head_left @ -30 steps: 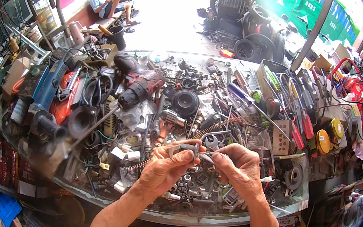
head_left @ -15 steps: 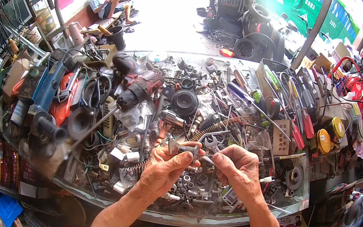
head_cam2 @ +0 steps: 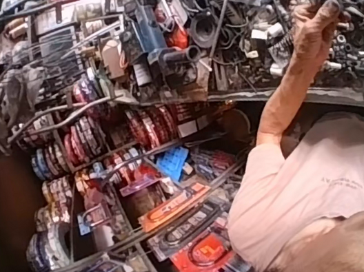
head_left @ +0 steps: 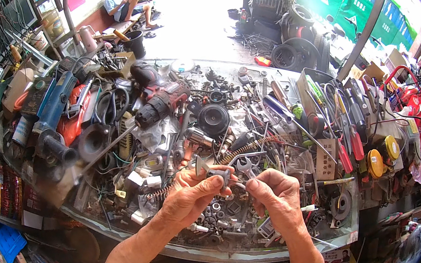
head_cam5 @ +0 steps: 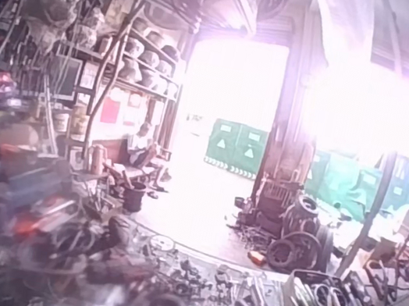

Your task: The person uses a wrench to tighten a bolt on a small mechanical component held in their left hand. They then place the component into a small plastic bag and seal it. The person is working at a cluttered workbench in a workshop environment.

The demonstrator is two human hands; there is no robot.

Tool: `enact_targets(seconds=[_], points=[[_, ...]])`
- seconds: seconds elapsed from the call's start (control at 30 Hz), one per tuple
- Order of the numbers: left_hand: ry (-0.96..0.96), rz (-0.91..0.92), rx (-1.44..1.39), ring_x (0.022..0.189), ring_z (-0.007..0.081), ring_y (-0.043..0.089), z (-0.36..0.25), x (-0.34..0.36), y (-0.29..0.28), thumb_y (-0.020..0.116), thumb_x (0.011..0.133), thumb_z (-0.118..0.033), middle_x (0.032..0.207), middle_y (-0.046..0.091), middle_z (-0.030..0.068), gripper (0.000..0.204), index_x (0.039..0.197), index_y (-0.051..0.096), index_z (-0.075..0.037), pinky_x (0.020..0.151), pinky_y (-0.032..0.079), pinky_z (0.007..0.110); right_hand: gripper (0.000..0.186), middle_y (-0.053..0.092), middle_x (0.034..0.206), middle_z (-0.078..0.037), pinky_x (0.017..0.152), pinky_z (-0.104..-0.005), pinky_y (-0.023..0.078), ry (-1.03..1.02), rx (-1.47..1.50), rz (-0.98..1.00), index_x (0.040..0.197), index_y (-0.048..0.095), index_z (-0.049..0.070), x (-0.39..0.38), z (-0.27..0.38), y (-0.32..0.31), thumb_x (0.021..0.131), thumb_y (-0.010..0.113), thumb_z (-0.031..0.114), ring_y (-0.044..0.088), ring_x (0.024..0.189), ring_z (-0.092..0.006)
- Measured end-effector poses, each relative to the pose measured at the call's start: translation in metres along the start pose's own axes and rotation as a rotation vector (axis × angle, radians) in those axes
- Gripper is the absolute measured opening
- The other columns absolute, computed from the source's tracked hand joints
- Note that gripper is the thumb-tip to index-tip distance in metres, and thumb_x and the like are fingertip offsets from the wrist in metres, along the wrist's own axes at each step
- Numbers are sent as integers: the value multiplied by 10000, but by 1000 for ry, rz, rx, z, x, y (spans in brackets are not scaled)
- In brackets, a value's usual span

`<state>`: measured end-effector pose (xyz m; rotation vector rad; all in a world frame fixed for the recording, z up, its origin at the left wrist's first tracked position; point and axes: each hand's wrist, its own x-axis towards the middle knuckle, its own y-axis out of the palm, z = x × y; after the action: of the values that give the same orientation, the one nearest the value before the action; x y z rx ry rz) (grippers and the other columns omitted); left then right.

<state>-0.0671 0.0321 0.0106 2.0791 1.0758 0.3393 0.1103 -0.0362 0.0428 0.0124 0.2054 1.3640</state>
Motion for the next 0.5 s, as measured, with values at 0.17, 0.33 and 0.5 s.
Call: enact_targets(seconds=[0.17,0.33,0.5], points=[[7,18,18,873,198,645,0,-1,1,670,848,-77,1009,646,157,337,1127,578,88,774,542,276,229,564,571,-13,372,-191,334,25,-21,35,765,624,0,-1,1,-6,847,697,201,453,403,-51],[-7,25,25,892,200,640,0,0,3,662,855,-84,1013,646,152,332,1130,578,82,793,535,294,251,544,576,22,393,-188,315,20,36,9,772,627,12,0,2,-3,842,713,236,441,450,-27],[-87,17,-74,900,196,636,1,-1,-2,650,861,-79,1023,649,141,307,1129,590,59,801,529,315,254,553,596,-2,386,-192,351,45,-9,15,782,628,0,2,3,-3,835,714,233,483,442,-54]])
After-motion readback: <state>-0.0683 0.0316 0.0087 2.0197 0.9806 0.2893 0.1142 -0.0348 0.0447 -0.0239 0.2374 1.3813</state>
